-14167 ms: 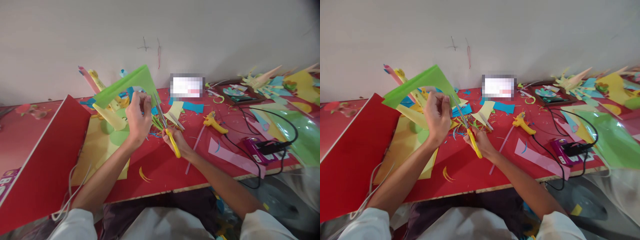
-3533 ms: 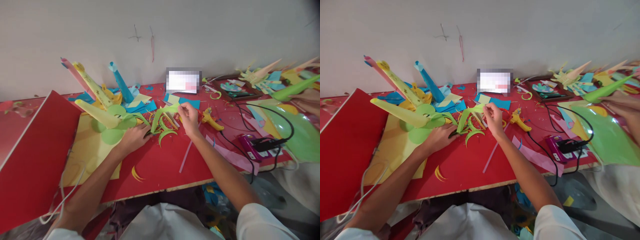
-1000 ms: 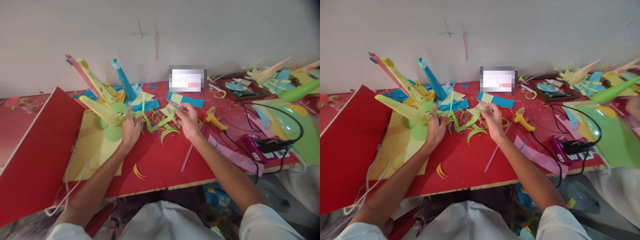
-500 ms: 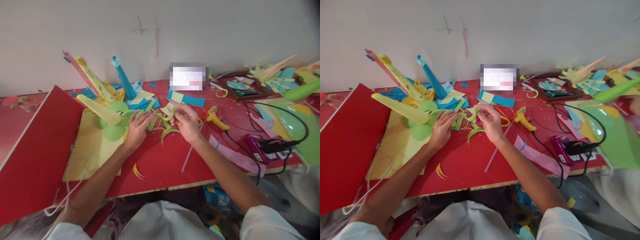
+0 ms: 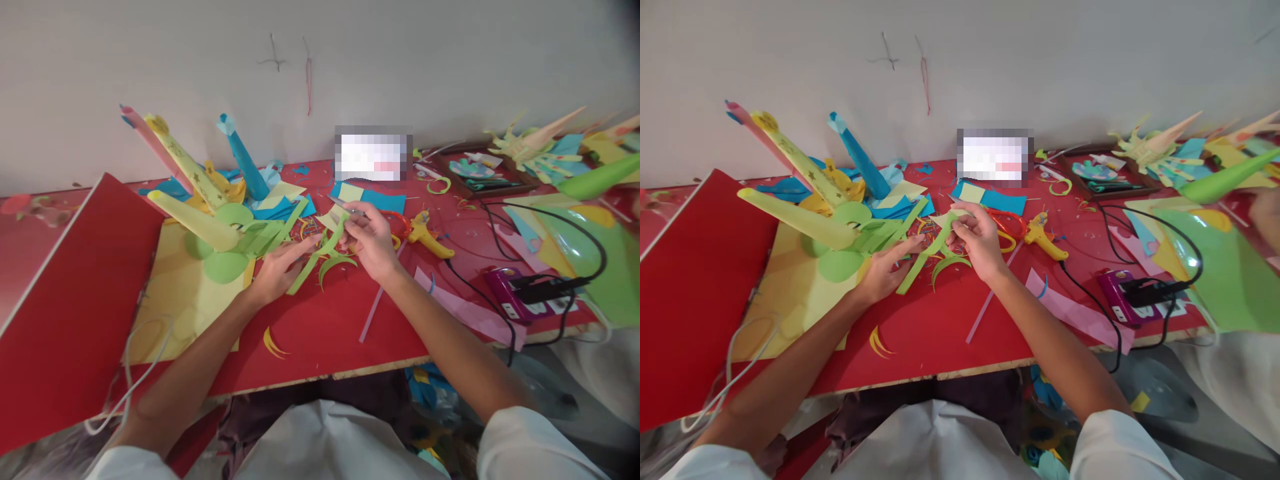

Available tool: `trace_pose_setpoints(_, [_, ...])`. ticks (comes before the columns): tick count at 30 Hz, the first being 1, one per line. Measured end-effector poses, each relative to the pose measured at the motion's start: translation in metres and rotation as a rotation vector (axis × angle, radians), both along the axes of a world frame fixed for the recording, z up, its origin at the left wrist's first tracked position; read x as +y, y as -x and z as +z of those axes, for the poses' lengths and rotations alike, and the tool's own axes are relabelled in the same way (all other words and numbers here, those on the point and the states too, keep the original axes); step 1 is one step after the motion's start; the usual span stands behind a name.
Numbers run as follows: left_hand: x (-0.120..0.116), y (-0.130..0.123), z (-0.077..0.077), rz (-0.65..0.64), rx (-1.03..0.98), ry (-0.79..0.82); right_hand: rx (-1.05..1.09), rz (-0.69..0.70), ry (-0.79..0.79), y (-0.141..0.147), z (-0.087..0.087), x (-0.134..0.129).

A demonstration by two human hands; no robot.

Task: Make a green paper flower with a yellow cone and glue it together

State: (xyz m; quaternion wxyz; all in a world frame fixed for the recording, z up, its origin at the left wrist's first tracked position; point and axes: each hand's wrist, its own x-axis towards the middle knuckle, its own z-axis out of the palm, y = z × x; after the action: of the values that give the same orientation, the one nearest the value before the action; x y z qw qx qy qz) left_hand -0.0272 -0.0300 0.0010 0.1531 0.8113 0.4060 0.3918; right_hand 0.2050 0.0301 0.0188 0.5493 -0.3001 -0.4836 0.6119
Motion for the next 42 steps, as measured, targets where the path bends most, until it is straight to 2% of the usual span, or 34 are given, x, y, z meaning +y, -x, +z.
trace_pose_setpoints(5, [-0.002, -0.001, 0.000, -0.079, -0.029, 0.006, -0.088, 0.045, -0.032, 0.002, -0.004, -0.001])
trace_pose_setpoints(8, [-0.001, -0.001, 0.002, -0.033, -0.114, 0.055, -0.277, 0.044, -0.165, -0.006, -0.003, 0.003])
trace_pose_setpoints(11, [0.003, 0.002, 0.002, 0.127, -0.270, 0.107, -0.696, 0.052, -0.404, -0.020, 0.005, 0.007])
trace_pose_setpoints(13, [0.007, 0.006, 0.001, 0.227, -0.407, 0.151, -1.037, 0.135, -0.515, -0.027, 0.013, 0.005])
trace_pose_setpoints(16, [0.013, 0.010, -0.004, 0.283, -0.623, 0.219, -1.463, 0.233, -0.596, -0.026, 0.021, -0.003])
trace_pose_setpoints(19, [0.015, 0.011, -0.006, 0.289, -0.723, 0.253, -1.654, 0.289, -0.611, -0.016, 0.023, -0.012])
trace_pose_setpoints(23, [0.013, 0.009, -0.003, 0.292, -0.724, 0.245, -1.685, 0.305, -0.619, -0.001, 0.018, -0.018])
trace_pose_setpoints(26, [0.010, 0.008, 0.004, 0.249, -0.706, 0.171, -1.668, 0.280, -0.613, 0.008, 0.016, -0.018])
trace_pose_setpoints(29, [0.010, 0.008, 0.010, 0.191, -0.694, 0.114, -1.636, 0.180, -0.596, 0.018, 0.018, -0.010])
trace_pose_setpoints(33, [0.012, 0.012, 0.012, 0.171, -0.701, 0.131, -1.586, 0.018, -0.609, 0.040, 0.020, 0.013])
trace_pose_setpoints(36, [0.014, 0.016, 0.010, 0.185, -0.691, 0.114, -1.567, -0.028, -0.615, 0.058, 0.020, 0.027])
trace_pose_setpoints(39, [0.014, 0.017, 0.008, 0.205, -0.662, 0.099, -1.510, -0.070, -0.635, 0.067, 0.023, 0.028])
trace_pose_setpoints(42, [0.010, 0.016, 0.006, 0.169, -0.691, 0.197, -1.451, -0.098, -0.647, 0.058, 0.028, 0.018])
